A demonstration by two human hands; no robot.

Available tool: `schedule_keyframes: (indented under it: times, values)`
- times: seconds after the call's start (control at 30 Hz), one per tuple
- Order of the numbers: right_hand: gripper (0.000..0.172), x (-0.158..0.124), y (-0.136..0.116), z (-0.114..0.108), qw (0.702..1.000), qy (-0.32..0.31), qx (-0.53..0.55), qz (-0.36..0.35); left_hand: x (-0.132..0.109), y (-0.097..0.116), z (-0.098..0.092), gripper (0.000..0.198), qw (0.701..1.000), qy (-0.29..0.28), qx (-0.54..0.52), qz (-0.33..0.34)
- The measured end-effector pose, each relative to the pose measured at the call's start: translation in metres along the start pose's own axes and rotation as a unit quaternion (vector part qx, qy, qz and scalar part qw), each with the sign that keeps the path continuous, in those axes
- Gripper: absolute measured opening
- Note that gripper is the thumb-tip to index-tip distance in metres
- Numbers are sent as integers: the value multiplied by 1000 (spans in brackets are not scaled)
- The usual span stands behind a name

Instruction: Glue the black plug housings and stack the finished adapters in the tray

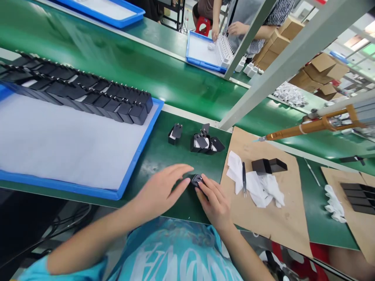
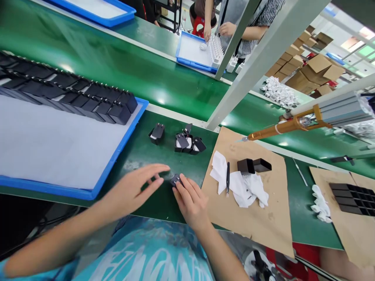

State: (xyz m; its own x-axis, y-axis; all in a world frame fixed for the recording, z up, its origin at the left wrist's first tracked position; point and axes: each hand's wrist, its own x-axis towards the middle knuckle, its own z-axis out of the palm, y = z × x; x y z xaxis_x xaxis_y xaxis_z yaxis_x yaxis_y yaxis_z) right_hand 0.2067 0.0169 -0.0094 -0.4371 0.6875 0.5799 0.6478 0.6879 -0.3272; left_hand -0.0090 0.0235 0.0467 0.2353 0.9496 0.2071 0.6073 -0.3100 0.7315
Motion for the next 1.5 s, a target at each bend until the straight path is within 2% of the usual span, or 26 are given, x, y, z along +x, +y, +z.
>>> schedule_keyframes:
  times: [0.13, 0.23, 0.37, 0.63, 0.77, 0.93, 1.03, 1.1, 1.17, 1.3, 1.33, 1.43, 1.5]
  values:
    - [53, -1, -1, -2, 999, -30, 30, -17, -10, -7, 46, 33, 981, -25, -160, -103]
    - [58, -1, 1, -3, 998, -36, 44, -19, -7, -11, 58, 33, 953, -29, -264, -147]
    - [60, -2, 3, -7, 997, -59, 47, -23, -7, -10, 57, 32, 922, -32, -340, -184]
    - [62, -2, 3, -17, 989, -129, -12, -65, -8, -9, 60, 32, 898, -26, -387, -210]
    - [59, 1, 2, -20, 984, -144, -36, -96, -8, -14, 60, 32, 884, -51, -407, -226]
    - [52, 0, -3, -17, 986, -150, -50, -44, -6, -19, 56, 35, 871, -85, -429, -225]
    - [47, -2, -3, -14, 989, -135, -53, -18, -7, -20, 56, 37, 873, -89, -428, -215]
    - [45, -1, -2, -16, 992, -120, -35, -14, -8, -21, 55, 40, 876, -62, -426, -217]
    - [45, 1, 0, -23, 995, -97, -13, -6, -11, -20, 53, 43, 876, -5, -424, -230]
    - [63, 2, 0, -36, 998, 58, -19, 27, -17, -20, 48, 35, 870, 128, -419, -228]
    - [62, 1, 0, -36, 998, 59, -20, 26, -18, -20, 47, 32, 866, 149, -422, -222]
    - [52, -3, 1, -31, 998, -58, -8, 18, -19, -22, 46, 26, 856, 179, -435, -212]
    - [56, -6, 3, -28, 998, -63, 2, 28, -17, -23, 46, 24, 853, 180, -441, -214]
